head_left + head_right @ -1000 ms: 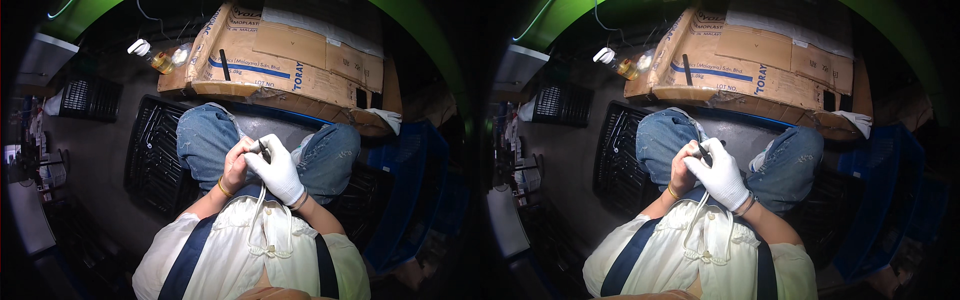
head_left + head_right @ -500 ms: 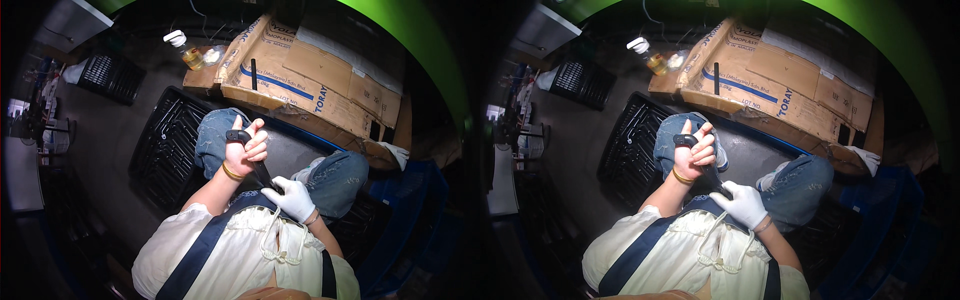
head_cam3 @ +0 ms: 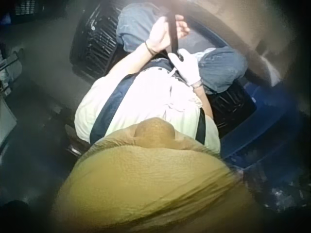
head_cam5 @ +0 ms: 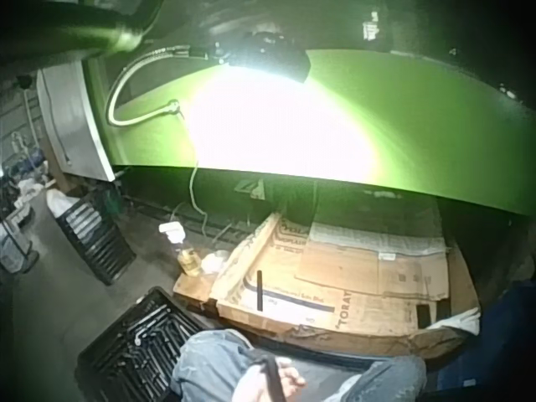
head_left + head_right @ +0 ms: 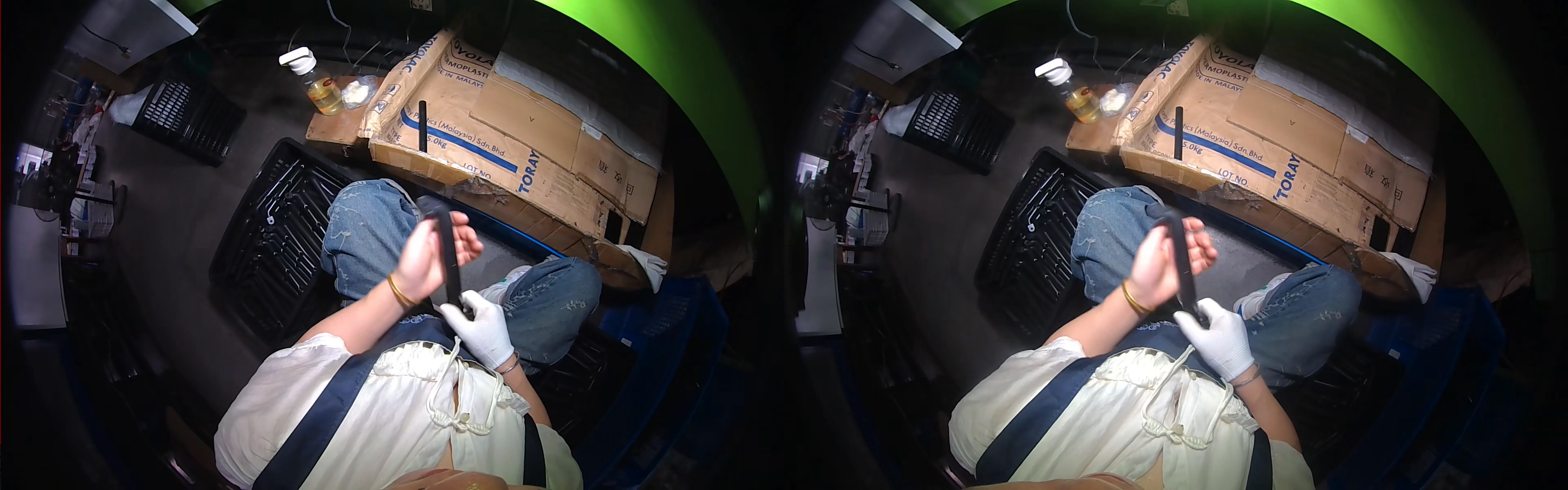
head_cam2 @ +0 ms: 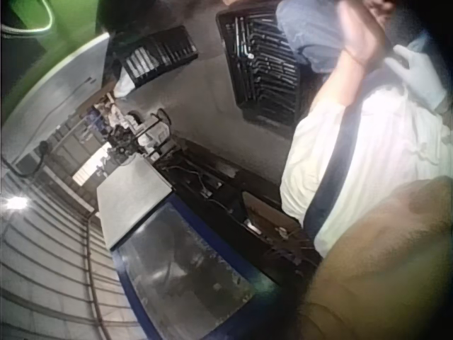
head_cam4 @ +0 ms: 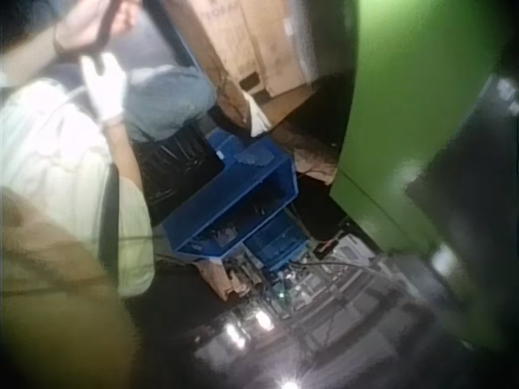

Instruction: Assembling L-shaped black plastic tubes with smaller connecting components by hand in a factory environment.

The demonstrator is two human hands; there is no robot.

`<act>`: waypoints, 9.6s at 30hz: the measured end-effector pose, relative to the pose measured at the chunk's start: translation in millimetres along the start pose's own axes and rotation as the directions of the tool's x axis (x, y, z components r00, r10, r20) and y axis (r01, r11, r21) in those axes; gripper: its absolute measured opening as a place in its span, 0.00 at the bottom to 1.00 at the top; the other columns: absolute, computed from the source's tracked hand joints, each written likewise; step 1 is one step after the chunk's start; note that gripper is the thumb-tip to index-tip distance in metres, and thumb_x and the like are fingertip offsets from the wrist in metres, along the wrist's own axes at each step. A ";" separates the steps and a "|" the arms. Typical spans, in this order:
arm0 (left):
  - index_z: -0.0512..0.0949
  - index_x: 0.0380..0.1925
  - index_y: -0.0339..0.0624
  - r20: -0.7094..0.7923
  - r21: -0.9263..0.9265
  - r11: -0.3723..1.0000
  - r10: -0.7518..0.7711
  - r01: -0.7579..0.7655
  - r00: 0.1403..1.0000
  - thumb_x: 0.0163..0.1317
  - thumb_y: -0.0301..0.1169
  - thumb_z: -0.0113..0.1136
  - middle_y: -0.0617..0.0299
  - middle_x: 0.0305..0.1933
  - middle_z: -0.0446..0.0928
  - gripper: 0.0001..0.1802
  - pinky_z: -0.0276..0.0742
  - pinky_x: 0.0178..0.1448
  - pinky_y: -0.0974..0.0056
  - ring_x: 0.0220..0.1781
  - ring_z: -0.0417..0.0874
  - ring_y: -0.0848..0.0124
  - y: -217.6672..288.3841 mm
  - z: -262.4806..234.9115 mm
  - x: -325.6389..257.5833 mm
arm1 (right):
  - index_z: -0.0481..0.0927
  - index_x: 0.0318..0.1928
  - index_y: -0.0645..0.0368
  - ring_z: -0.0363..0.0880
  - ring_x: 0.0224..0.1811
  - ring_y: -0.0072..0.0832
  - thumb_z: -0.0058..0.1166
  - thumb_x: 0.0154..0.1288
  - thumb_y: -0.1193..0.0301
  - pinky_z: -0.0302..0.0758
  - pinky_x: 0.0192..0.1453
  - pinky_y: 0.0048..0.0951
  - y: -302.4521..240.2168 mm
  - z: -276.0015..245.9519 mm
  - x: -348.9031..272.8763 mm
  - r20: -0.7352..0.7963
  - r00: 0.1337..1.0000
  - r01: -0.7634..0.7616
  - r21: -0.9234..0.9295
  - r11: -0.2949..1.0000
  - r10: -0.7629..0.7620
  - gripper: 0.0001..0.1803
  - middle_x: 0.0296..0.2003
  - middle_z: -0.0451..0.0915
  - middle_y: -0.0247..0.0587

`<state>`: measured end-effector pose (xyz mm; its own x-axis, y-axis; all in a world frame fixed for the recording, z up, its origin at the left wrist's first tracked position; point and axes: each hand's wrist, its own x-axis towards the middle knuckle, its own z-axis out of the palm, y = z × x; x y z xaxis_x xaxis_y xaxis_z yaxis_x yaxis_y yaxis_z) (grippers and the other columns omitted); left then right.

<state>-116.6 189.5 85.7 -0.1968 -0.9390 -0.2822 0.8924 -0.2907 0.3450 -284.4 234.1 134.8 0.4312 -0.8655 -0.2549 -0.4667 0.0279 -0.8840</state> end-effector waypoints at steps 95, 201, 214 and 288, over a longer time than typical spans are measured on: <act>0.84 0.43 0.59 0.637 0.344 -0.425 -0.550 -0.837 0.541 0.48 0.37 0.64 0.66 0.62 0.73 0.18 0.31 0.77 0.36 0.74 0.57 0.51 -268.9 37.5 30.2 | 0.79 0.26 0.63 0.73 0.15 0.27 0.55 0.65 0.48 0.67 0.23 0.32 443.0 -43.7 -252.8 -0.451 -0.072 -0.633 0.710 0.309 0.890 0.28 0.16 0.75 0.37; 0.56 0.72 0.42 -0.029 0.578 0.799 -0.183 0.166 0.983 0.79 0.43 0.34 0.61 0.35 0.72 0.28 0.58 0.17 0.77 0.14 0.62 0.82 -33.3 23.0 -9.3 | 0.79 0.34 0.54 0.81 0.29 0.48 0.53 0.67 0.66 0.76 0.32 0.43 -5.1 -44.0 7.2 -0.184 0.982 -0.028 -0.366 0.930 -0.042 0.07 0.28 0.81 0.46; 0.61 0.71 0.42 -0.064 0.676 0.736 0.053 0.004 0.997 0.79 0.41 0.37 0.70 0.27 0.68 0.26 0.60 0.21 0.79 0.16 0.59 0.86 -52.3 26.3 -12.8 | 0.73 0.35 0.52 0.81 0.23 0.47 0.46 0.71 0.62 0.78 0.28 0.45 10.9 -26.5 7.4 -0.162 0.987 -0.047 -0.396 0.917 -0.020 0.10 0.23 0.81 0.46; 0.68 0.67 0.41 -0.008 0.774 0.631 -0.084 0.059 0.996 0.78 0.52 0.29 0.73 0.25 0.67 0.33 0.56 0.24 0.79 0.21 0.59 0.87 -37.3 33.7 -20.6 | 0.75 0.37 0.54 0.81 0.24 0.45 0.47 0.71 0.65 0.77 0.27 0.45 -0.9 -54.0 6.8 -0.033 0.989 0.115 -0.429 0.896 -0.143 0.08 0.24 0.79 0.45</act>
<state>-159.5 213.5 108.8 -0.2684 -0.9096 -0.3171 0.2370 -0.3814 0.8935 -322.7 201.1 155.1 0.4682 -0.8764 -0.1131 -0.6994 -0.2893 -0.6535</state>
